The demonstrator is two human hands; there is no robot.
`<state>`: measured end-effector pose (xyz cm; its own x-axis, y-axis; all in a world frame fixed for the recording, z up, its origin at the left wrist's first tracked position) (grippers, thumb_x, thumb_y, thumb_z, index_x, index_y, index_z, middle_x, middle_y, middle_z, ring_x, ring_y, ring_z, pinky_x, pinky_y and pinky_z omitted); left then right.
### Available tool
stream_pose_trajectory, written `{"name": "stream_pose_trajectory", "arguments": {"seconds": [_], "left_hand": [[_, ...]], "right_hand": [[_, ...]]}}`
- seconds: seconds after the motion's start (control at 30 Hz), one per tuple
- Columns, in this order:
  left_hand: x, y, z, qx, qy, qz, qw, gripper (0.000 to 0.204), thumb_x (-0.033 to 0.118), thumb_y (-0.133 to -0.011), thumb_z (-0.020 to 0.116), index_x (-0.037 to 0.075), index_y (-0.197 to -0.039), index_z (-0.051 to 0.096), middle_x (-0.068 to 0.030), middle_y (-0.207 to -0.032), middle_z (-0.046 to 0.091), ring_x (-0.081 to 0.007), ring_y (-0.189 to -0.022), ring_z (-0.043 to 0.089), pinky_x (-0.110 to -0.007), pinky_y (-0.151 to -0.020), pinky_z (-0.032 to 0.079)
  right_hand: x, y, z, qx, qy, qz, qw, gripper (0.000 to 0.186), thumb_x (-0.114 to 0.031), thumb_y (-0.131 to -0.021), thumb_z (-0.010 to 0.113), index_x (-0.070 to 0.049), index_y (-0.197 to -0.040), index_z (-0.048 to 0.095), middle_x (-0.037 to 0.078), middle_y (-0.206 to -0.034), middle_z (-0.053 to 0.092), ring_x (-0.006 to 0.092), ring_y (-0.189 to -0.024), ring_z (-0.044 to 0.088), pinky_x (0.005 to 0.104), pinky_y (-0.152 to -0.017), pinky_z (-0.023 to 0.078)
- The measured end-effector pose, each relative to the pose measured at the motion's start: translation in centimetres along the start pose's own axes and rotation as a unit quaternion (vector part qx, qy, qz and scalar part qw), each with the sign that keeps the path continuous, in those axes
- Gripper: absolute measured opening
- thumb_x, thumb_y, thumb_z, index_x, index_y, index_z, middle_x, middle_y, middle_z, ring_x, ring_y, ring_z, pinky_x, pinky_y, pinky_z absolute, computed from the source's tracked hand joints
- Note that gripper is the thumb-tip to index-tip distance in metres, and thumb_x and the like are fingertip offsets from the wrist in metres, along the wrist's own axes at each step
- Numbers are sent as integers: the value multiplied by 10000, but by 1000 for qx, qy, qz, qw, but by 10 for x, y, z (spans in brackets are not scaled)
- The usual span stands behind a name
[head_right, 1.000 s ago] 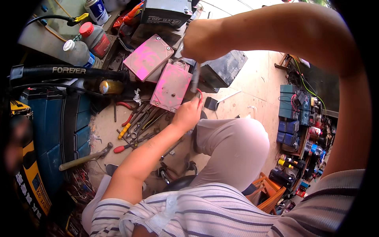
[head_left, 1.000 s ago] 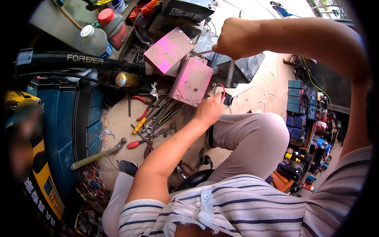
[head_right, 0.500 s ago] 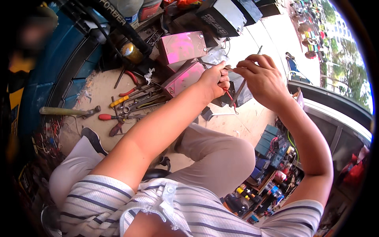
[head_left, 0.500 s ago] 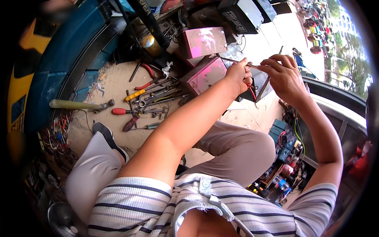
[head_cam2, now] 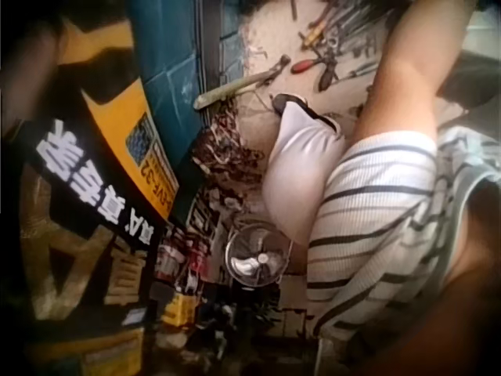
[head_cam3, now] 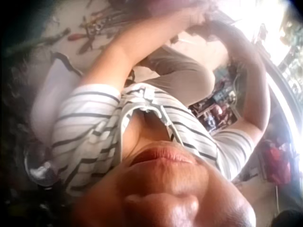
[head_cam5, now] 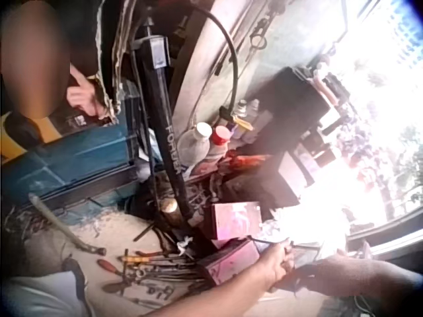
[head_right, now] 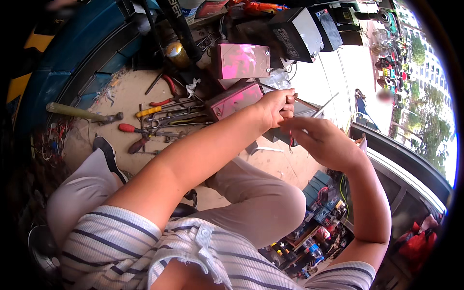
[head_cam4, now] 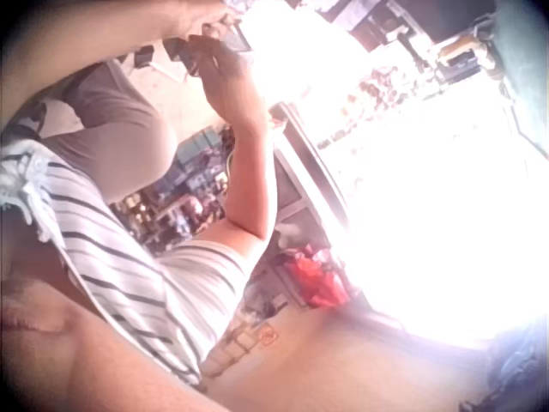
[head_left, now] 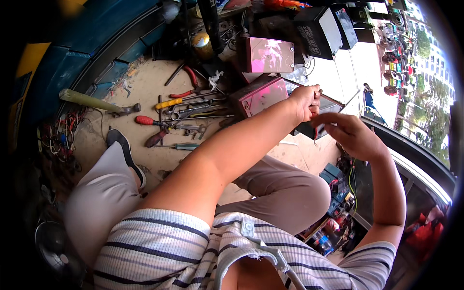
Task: The person sits on the floor of a workshop and uses a screwdriver to tighten screws on the terminals of several pink and black battery packs. The person handles the batteries one at a time, adjusting the position of the packs and the tool to access different connection points.
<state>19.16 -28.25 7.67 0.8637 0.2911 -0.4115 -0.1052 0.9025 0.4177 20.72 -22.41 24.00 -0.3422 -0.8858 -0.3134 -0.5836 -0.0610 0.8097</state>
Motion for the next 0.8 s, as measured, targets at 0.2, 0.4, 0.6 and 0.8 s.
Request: {"name": "stream_pose_trajectory", "arguments": {"seconds": [0.2, 0.4, 0.6, 0.8], "left_hand": [[-12, -2, 2, -23, -57, -10, 998, 162, 164, -897, 507, 144, -747, 447, 70, -580, 370, -49, -447, 279, -201, -382, 169], [-5, 8, 9, -22, -50, -6, 998, 173, 161, -908, 501, 124, -753, 434, 53, -611, 389, -49, -457, 308, -207, -375, 185], [4, 13, 16, 12, -60, 21, 998, 202, 136, -875, 545, 120, -704, 438, 47, -586, 372, -59, -453, 294, -207, -376, 176], [6, 9, 10, -46, -27, -5, 999, 164, 142, -907, 513, 110, -771, 427, 35, -624, 395, -48, -451, 294, -192, -367, 177]], "right_hand": [[128, 23, -85, 168, 237, 264, 920, 396, -56, -829, 431, 12, -1214, 494, 159, -1148, 595, 288, -865, 620, 346, -797, 468], [-31, 1, -12, -8, -9, -44, 999, 481, -16, -832, 396, -76, -1308, 441, 112, -1119, 613, 209, -1005, 582, 304, -897, 424], [75, 12, -60, 80, 216, 235, 944, 335, -103, -843, 475, 42, -1141, 521, 168, -1085, 613, 314, -984, 592, 366, -846, 459], [-28, -1, -12, -17, 24, -92, 995, 505, -22, -862, 457, -109, -1356, 394, 107, -1176, 593, 199, -902, 599, 333, -766, 457]]}}
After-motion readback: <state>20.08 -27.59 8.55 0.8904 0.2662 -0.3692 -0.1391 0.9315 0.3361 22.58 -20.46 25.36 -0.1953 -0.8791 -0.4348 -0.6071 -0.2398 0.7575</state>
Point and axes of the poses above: each hand's wrist, its own y-axis away from the middle knuckle, its own z-axis out of the palm, x = y × z, the point moved 8 cm from there along -y, towards the middle knuckle
